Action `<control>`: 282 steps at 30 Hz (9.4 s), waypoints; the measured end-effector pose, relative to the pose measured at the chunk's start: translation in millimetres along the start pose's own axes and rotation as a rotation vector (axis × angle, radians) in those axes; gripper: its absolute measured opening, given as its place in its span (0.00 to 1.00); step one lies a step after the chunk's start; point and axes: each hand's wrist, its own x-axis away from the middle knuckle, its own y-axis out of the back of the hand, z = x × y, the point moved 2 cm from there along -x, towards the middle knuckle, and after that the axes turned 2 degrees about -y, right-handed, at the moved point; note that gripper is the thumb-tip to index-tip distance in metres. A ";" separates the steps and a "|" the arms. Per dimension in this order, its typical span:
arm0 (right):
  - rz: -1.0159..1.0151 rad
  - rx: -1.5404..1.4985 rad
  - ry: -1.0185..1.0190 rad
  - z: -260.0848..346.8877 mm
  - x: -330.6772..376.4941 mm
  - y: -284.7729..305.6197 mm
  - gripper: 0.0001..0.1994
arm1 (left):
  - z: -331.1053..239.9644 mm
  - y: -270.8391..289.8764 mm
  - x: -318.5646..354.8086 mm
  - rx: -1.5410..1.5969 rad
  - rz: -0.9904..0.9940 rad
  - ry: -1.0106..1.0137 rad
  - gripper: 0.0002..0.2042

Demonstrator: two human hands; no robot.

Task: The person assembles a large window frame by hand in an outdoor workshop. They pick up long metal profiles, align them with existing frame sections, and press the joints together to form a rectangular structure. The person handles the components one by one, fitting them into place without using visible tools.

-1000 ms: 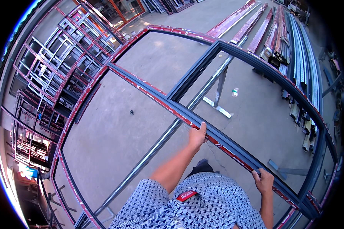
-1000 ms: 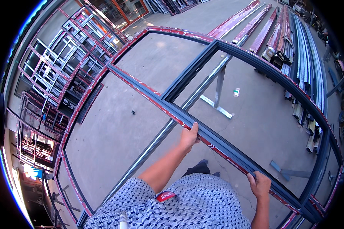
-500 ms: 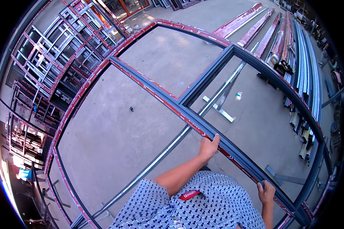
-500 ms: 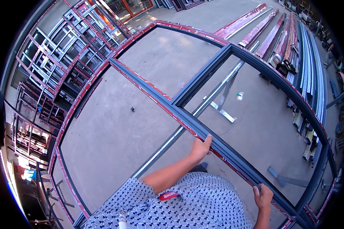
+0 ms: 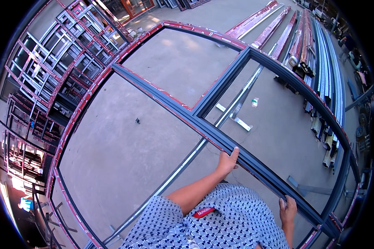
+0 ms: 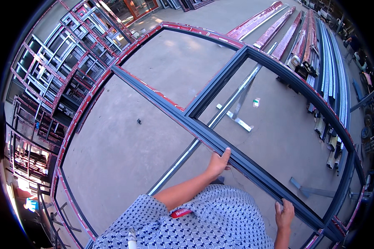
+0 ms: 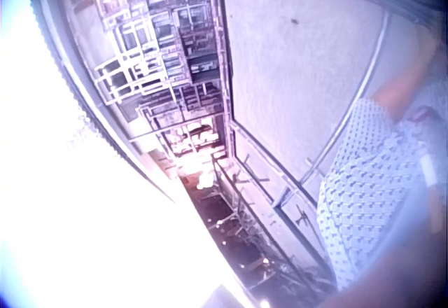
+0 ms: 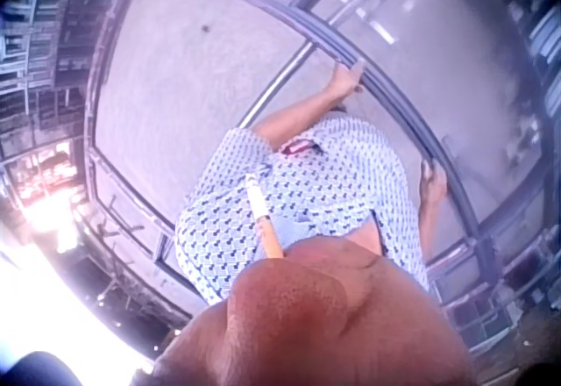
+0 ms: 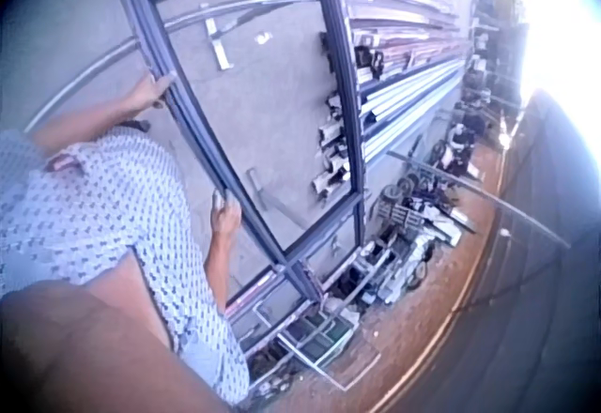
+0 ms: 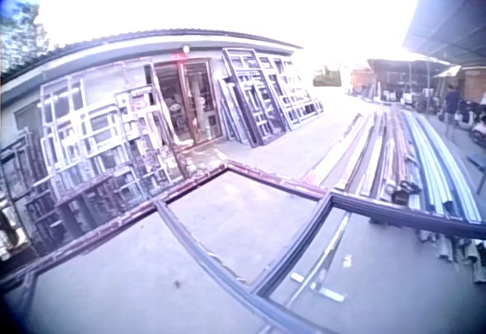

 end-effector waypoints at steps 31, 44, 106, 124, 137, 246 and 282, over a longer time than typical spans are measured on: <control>-0.702 -1.371 -1.212 -255.7 73.9 47.9 0.38 | -36.1 -53.4 92.2 -0.437 -0.110 -0.130 0.43; -0.474 -1.590 -1.160 -257.9 58.8 62.2 0.40 | -33.7 -87.3 52.7 -0.546 -0.205 0.098 0.37; -0.210 -1.814 -0.769 -284.1 72.5 44.5 0.35 | -24.8 -81.9 39.0 -0.567 -0.467 0.130 0.39; -0.132 -1.891 -0.722 -275.6 63.1 35.2 0.44 | 90.6 -405.5 154.0 -1.663 1.106 -0.864 0.37; -0.258 -1.833 -0.782 -261.6 57.7 31.0 0.41 | 129.6 -457.9 152.7 -1.688 1.206 -0.816 0.43; -0.501 -1.791 -0.755 -235.8 24.4 -2.2 0.39 | 128.0 -456.6 133.1 -1.746 1.071 -0.965 0.41; -0.386 -1.809 -0.790 -236.7 24.7 7.3 0.21 | 122.0 -444.2 120.3 -1.686 1.121 -1.041 0.42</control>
